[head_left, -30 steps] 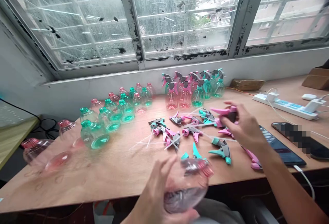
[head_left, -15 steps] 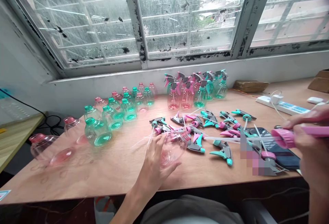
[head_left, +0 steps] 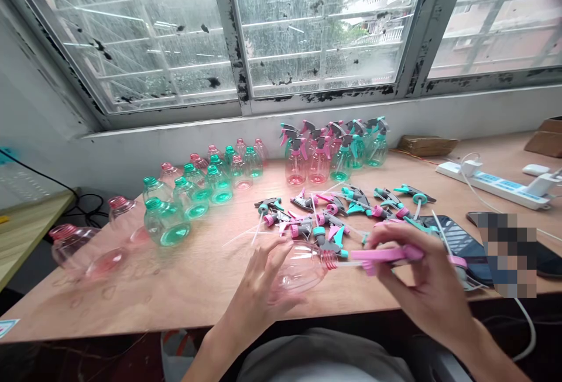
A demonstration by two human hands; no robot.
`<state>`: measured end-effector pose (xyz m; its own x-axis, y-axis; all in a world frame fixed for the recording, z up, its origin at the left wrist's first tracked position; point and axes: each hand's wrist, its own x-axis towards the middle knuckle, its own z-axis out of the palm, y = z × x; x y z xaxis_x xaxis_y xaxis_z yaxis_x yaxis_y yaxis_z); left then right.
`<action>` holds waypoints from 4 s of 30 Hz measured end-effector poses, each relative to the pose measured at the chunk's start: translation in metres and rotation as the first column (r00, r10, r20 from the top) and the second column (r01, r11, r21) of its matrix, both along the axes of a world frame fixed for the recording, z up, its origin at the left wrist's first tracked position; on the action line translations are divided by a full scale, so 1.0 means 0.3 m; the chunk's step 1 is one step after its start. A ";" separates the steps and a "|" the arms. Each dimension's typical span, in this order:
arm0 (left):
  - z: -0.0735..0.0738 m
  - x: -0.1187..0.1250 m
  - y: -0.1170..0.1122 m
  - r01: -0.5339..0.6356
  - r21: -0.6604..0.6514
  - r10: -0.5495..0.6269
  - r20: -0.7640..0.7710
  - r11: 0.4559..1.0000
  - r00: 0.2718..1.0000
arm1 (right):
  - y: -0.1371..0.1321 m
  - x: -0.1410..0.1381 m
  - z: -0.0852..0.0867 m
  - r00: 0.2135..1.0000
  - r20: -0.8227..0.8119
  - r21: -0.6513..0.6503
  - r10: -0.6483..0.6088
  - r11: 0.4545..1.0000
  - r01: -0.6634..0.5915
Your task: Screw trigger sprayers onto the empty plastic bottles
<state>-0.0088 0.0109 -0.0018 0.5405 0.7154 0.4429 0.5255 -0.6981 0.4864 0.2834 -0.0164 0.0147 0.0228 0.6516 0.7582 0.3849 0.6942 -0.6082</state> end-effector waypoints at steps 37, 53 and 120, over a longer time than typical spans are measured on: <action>0.041 -0.016 0.006 0.162 -0.563 -0.051 0.208 0.811 0.977 | 0.078 -0.004 -0.105 0.931 -0.310 -0.751 0.194 0.551 -0.365; 0.021 -0.055 0.010 0.199 -0.581 -0.049 0.263 0.790 0.963 | 0.068 -0.015 -0.130 0.877 -0.400 -0.724 0.266 0.495 -0.480; -0.014 -0.045 0.021 0.132 -0.582 0.034 0.265 0.803 0.964 | 0.085 -0.005 -0.189 0.831 -0.471 -0.624 0.296 0.554 -0.551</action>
